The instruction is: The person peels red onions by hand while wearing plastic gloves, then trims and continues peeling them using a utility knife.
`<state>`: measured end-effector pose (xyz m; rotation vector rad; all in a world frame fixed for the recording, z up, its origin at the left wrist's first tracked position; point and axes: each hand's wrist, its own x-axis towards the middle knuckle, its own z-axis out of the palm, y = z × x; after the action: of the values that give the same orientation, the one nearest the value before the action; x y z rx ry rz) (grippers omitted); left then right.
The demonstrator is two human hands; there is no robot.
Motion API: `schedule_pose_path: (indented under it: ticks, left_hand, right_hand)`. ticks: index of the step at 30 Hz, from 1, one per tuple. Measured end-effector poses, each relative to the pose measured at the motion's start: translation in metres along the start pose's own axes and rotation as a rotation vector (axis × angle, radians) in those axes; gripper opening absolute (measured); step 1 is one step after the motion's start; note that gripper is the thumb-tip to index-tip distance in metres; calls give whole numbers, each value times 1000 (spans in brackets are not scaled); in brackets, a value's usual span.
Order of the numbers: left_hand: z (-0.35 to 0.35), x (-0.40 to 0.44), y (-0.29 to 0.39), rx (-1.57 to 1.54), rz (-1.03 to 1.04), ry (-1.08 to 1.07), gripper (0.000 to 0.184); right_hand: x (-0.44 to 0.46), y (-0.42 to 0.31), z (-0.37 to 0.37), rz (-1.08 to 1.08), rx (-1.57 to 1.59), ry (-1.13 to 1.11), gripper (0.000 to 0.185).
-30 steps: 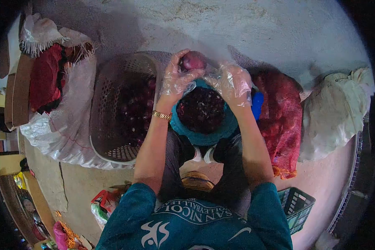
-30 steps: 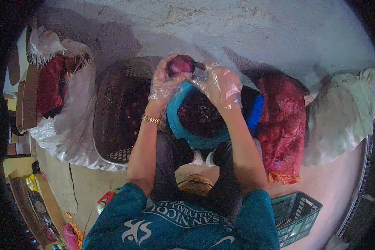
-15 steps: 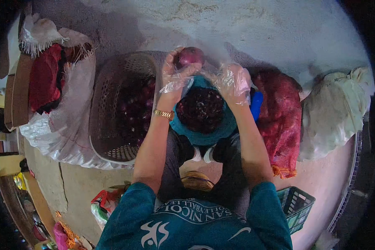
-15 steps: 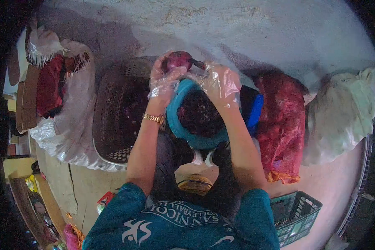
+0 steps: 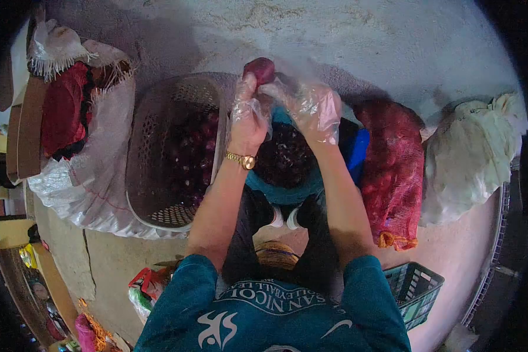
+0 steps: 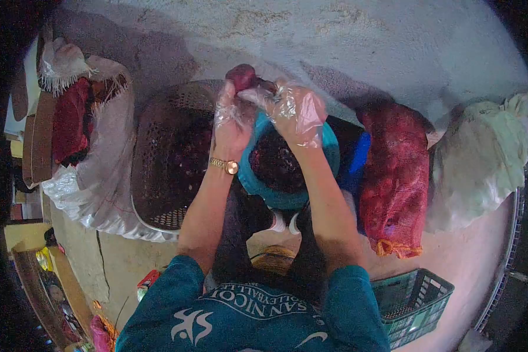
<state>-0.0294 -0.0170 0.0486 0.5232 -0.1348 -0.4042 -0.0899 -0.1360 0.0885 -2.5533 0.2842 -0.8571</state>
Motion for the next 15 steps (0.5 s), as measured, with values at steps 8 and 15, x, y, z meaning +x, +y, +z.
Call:
schedule_pose_path:
  ticks: [8,15]
  left_hand:
    - [-2,0,-1,-249,-59,-23,52]
    - [-2,5,14,-205,-30,-3,43]
  right_hand:
    - [-2,-4,13,-32,-38,-5,59]
    - [-2,8,-9,45,-10,-104,65]
